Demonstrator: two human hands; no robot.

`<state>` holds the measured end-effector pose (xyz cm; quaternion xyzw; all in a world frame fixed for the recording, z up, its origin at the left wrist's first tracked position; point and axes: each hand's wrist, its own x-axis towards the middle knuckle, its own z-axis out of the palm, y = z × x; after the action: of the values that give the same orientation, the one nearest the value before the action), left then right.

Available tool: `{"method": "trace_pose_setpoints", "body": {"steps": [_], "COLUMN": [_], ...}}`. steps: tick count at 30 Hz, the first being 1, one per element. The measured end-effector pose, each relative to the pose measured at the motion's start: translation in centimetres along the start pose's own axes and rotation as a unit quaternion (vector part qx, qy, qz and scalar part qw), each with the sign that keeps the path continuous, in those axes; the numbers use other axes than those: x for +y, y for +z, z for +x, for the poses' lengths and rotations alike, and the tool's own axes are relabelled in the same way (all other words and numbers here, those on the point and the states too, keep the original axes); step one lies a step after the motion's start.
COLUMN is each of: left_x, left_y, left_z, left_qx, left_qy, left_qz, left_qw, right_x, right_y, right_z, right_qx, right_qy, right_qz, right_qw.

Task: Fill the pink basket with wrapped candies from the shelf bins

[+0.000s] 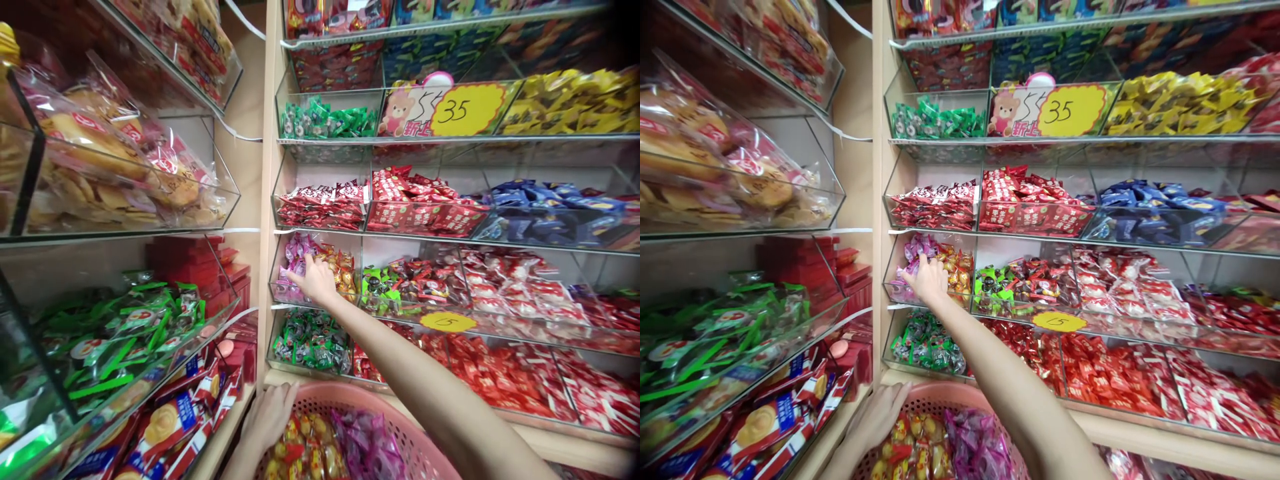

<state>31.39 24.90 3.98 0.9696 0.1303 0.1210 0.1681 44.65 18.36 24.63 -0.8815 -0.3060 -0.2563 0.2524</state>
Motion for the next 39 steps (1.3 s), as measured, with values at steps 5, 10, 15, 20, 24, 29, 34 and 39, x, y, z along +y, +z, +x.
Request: {"method": "trace_pose_setpoints", "body": {"steps": [5,10,15,20,24,29,34,39], "left_x": [-0.2,-0.1,-0.2,0.0,0.1,-0.1,-0.1,-0.1], "left_y": [0.3,0.3,0.3,0.2,0.2,0.5,0.5,0.6], "left_z": [0.2,0.4,0.4,0.3,0.5,0.7,0.6,0.6], "left_qx": [-0.003,-0.004,-0.003,-0.005,-0.011,-0.006,-0.006,0.006], "left_qy": [-0.006,-0.016,-0.006,-0.008,-0.011,-0.011,-0.013,-0.009], "left_qz": [-0.018,-0.036,-0.036,-0.027,-0.020,-0.041,-0.054,-0.052], "left_qw": [1.000,0.999,0.999,1.000,1.000,0.999,0.998,0.999], "right_x": [-0.7,-0.1,0.5,0.5,0.1,0.1,0.3,0.6], "right_y": [0.3,0.6,0.7,1.1,1.6,1.9,2.1,2.4], "right_z": [0.8,1.1,1.3,2.0,2.5,2.8,2.7,2.6], "right_qx": [-0.013,-0.026,-0.035,-0.056,-0.064,-0.071,-0.057,-0.043], "right_qy": [0.028,0.009,-0.027,-0.050,-0.036,-0.030,-0.050,-0.079], "right_qz": [-0.011,0.007,0.036,0.068,0.096,0.120,0.130,0.180], "right_qw": [0.999,1.000,0.998,0.995,0.993,0.990,0.989,0.980]}}
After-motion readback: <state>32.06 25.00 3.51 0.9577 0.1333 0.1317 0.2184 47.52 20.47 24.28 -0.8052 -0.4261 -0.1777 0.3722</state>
